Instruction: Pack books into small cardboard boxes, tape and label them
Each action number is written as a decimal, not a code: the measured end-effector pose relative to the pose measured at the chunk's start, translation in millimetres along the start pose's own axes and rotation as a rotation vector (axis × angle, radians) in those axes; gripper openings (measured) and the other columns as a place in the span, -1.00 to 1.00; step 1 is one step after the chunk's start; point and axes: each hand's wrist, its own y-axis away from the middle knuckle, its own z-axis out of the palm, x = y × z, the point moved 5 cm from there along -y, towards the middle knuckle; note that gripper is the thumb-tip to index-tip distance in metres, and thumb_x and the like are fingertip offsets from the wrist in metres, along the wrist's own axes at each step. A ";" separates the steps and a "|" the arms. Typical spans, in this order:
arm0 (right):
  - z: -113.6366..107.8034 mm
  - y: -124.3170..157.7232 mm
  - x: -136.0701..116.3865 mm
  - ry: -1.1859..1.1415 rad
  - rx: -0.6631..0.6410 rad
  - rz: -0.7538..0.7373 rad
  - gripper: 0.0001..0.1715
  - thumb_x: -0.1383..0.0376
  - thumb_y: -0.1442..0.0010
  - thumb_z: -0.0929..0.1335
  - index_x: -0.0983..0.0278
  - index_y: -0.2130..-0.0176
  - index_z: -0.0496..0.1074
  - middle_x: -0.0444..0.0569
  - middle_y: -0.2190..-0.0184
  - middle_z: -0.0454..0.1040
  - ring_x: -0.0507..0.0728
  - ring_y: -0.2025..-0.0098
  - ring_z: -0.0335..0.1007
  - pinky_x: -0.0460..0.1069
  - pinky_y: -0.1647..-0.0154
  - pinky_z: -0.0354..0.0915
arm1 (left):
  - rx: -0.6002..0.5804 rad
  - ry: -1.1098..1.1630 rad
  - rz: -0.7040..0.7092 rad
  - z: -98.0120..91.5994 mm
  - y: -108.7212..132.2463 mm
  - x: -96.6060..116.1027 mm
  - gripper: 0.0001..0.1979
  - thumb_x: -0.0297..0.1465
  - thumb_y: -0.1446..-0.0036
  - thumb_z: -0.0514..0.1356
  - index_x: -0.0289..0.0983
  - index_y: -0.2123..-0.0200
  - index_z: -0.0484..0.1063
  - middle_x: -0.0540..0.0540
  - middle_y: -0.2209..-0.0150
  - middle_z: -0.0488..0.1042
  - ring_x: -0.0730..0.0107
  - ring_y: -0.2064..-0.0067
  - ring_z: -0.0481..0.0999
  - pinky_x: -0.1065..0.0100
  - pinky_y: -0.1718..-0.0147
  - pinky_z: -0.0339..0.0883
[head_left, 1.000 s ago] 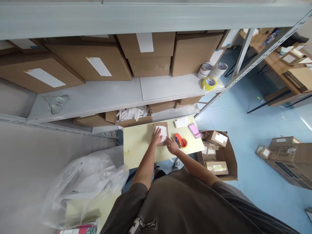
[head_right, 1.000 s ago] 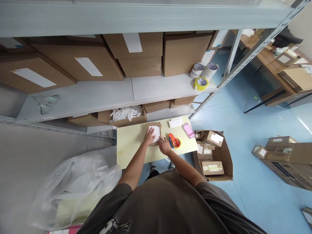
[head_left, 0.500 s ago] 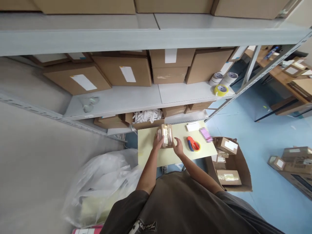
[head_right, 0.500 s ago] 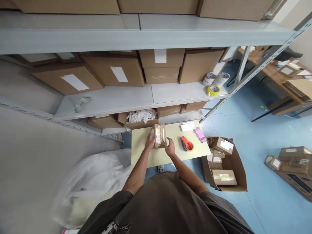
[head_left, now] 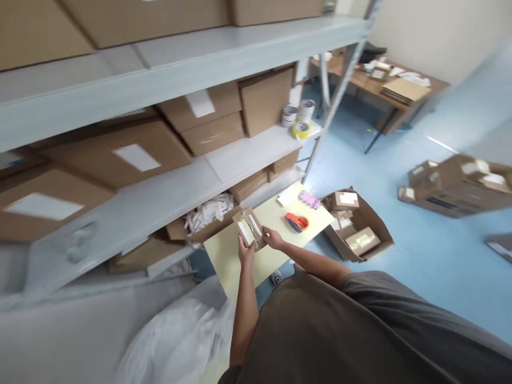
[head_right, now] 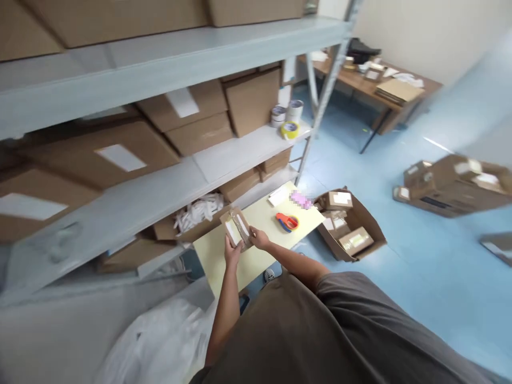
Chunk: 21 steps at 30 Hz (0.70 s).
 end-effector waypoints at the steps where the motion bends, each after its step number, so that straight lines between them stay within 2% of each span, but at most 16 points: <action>1: -13.8 2.3 2.3 -0.043 0.036 -0.008 -0.23 0.32 -0.20 0.44 0.13 -0.37 0.45 0.00 -0.21 0.62 0.32 -0.22 0.56 0.16 -0.32 0.40 | -0.020 -0.012 0.048 6.2 -0.7 10.9 0.06 -0.19 -0.20 0.46 -0.19 -0.61 -0.01 -0.29 -0.40 0.45 0.04 -0.33 0.55 0.18 -0.23 0.47; 4: -60.4 14.5 14.9 -0.179 0.169 -0.011 -0.21 0.29 -0.23 0.45 0.11 -0.41 0.42 0.00 -0.27 0.58 0.33 -0.19 0.58 0.21 -0.31 0.44 | -0.126 -0.014 0.173 35.5 0.6 54.6 0.07 -0.19 -0.19 0.47 -0.15 -0.61 0.00 -0.26 -0.37 0.48 0.04 -0.32 0.56 0.17 -0.25 0.47; 7: -114.7 33.0 33.8 -0.284 0.355 0.000 -0.21 0.23 -0.26 0.46 0.12 -0.43 0.41 0.03 -0.29 0.56 0.34 -0.21 0.57 0.25 -0.32 0.44 | -0.263 0.001 0.288 80.1 5.3 114.2 0.08 -0.20 -0.15 0.51 -0.12 -0.60 0.04 -0.23 -0.34 0.52 0.03 -0.30 0.57 0.15 -0.25 0.47; 9: -156.8 48.3 49.5 -0.335 0.499 -0.003 -0.23 0.19 -0.28 0.45 0.11 -0.43 0.40 0.01 -0.31 0.54 0.34 -0.30 0.50 0.26 -0.36 0.41 | -0.379 0.018 0.376 119.9 12.7 160.2 0.05 -0.20 -0.13 0.52 -0.10 -0.58 0.10 -0.20 -0.31 0.55 0.04 -0.30 0.58 0.16 -0.25 0.47; 11: -203.0 65.6 69.0 -0.360 0.639 -0.001 -0.23 0.16 -0.30 0.43 0.12 -0.44 0.40 0.01 -0.36 0.50 0.35 -0.37 0.43 0.26 -0.40 0.37 | -0.523 0.041 0.455 167.8 26.9 205.2 -0.02 -0.22 -0.15 0.51 -0.11 -0.55 0.17 -0.18 -0.29 0.57 0.05 -0.28 0.59 0.17 -0.25 0.47; 14: -273.7 92.9 107.6 -0.378 0.815 0.046 -0.22 0.15 -0.32 0.38 0.15 -0.46 0.37 0.03 -0.42 0.43 0.34 -0.42 0.38 0.27 -0.44 0.31 | -0.717 0.054 0.517 246.5 58.9 257.2 -0.09 -0.23 -0.17 0.49 -0.17 -0.51 0.24 -0.23 -0.26 0.59 0.04 -0.22 0.63 0.14 -0.24 0.48; 16: -315.7 109.4 138.7 -0.396 0.887 0.095 -0.21 0.15 -0.32 0.36 0.16 -0.47 0.35 0.05 -0.42 0.43 0.33 -0.42 0.38 0.26 -0.46 0.29 | -0.855 0.075 0.520 299.2 83.0 277.3 -0.14 -0.20 -0.19 0.47 -0.21 -0.48 0.27 -0.27 -0.23 0.61 0.06 -0.18 0.66 0.14 -0.20 0.51; 18: -349.6 122.7 171.9 -0.405 0.915 0.143 -0.20 0.15 -0.31 0.35 0.16 -0.47 0.35 0.03 -0.40 0.46 0.32 -0.42 0.39 0.25 -0.47 0.28 | -0.946 0.079 0.508 347.4 102.8 286.8 -0.18 -0.18 -0.18 0.47 -0.22 -0.44 0.33 -0.29 -0.20 0.63 0.06 -0.16 0.67 0.11 -0.19 0.52; 21: -384.3 135.6 221.5 -0.417 0.908 0.219 -0.20 0.13 -0.29 0.35 0.14 -0.46 0.37 0.00 -0.37 0.49 0.32 -0.41 0.40 0.27 -0.48 0.25 | -0.974 0.013 0.458 409.3 118.6 288.5 -0.21 -0.16 -0.11 0.52 -0.24 -0.36 0.42 -0.30 -0.13 0.67 -0.02 -0.15 0.67 0.02 -0.21 0.50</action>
